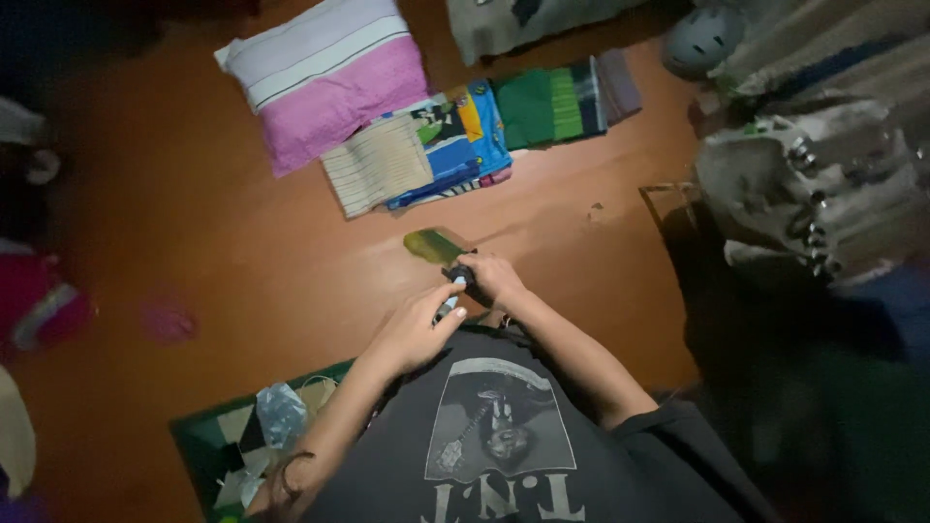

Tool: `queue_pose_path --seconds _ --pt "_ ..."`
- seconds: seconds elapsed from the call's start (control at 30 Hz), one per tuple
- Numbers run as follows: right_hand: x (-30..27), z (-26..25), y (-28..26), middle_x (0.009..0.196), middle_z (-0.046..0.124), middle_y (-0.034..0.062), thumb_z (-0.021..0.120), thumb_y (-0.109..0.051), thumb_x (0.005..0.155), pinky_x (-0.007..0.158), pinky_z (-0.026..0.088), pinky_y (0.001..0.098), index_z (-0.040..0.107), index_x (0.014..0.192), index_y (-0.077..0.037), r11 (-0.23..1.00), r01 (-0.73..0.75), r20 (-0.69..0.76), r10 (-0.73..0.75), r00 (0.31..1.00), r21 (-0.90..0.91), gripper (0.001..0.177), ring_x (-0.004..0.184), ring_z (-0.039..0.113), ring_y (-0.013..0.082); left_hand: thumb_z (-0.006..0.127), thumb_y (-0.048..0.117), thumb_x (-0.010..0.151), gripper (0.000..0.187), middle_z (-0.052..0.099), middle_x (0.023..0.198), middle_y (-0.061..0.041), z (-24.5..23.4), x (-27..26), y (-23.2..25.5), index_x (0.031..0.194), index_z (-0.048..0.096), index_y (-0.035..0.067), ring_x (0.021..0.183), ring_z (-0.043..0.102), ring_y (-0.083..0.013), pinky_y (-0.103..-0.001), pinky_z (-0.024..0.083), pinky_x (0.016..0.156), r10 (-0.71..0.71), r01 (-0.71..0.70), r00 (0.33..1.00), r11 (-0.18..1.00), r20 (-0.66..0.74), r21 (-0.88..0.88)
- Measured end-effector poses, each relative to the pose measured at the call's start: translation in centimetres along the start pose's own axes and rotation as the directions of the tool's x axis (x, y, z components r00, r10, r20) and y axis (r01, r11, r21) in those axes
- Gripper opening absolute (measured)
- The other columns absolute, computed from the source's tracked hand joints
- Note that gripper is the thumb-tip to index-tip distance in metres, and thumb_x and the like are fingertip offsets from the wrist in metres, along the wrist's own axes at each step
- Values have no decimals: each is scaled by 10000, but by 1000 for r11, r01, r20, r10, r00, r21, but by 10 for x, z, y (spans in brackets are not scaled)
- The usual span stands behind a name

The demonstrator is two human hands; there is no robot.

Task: The person is assembling a broom by connecting the handle segments and attaching the brush head.

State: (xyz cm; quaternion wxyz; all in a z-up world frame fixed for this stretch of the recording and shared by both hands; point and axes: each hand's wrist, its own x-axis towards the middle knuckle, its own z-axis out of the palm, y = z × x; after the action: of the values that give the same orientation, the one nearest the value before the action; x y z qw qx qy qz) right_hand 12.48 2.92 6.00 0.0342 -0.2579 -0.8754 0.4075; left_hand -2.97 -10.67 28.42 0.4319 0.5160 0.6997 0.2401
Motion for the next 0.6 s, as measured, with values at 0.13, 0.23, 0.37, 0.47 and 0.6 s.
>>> queue_pose_path --seconds 0.13,0.23,0.37,0.47,0.6 --pt "-27 -49 0 1072 734 102 905 -293 267 826 554 442 661 1138 -181 995 5 -79 3 997 97 912 1013 684 359 554 367 972 519 647 1340 -198 21 31 5 1391 580 62 1239 607 -370 -451 463 1027 67 -72 993 996 98 46" --pt "-42 -64 10 1013 742 114 743 -97 733 798 558 456 712 1084 -201 949 -314 -165 314 935 26 367 973 689 362 548 353 958 530 645 1351 -191 32 52 25 1397 563 57 1248 602 -363 -452 459 1033 118 -123 976 992 185 15" --pt "-81 -74 44 1030 731 125 720 -62 719 820 547 481 722 1046 -186 981 -196 -436 179 882 6 349 991 673 377 568 345 945 534 649 1349 -198 70 87 37 1391 564 52 1253 606 -369 -453 467 1042 215 -246 928 967 303 69" --pt "-115 -71 68 1005 733 110 727 -105 812 818 536 491 711 1032 -168 933 -361 -522 313 794 11 230 1006 681 367 589 335 954 523 643 1338 -221 117 118 32 1386 565 41 1259 598 -390 -461 453 1070 374 -414 854 910 362 35" --pt "-168 -54 86 1072 748 92 696 -164 882 840 552 449 730 1068 -187 799 -478 -650 586 484 364 190 1018 710 317 613 305 916 505 651 1258 -212 172 144 57 1368 590 83 1195 609 -396 -477 465 1038 454 -562 712 826 535 47"
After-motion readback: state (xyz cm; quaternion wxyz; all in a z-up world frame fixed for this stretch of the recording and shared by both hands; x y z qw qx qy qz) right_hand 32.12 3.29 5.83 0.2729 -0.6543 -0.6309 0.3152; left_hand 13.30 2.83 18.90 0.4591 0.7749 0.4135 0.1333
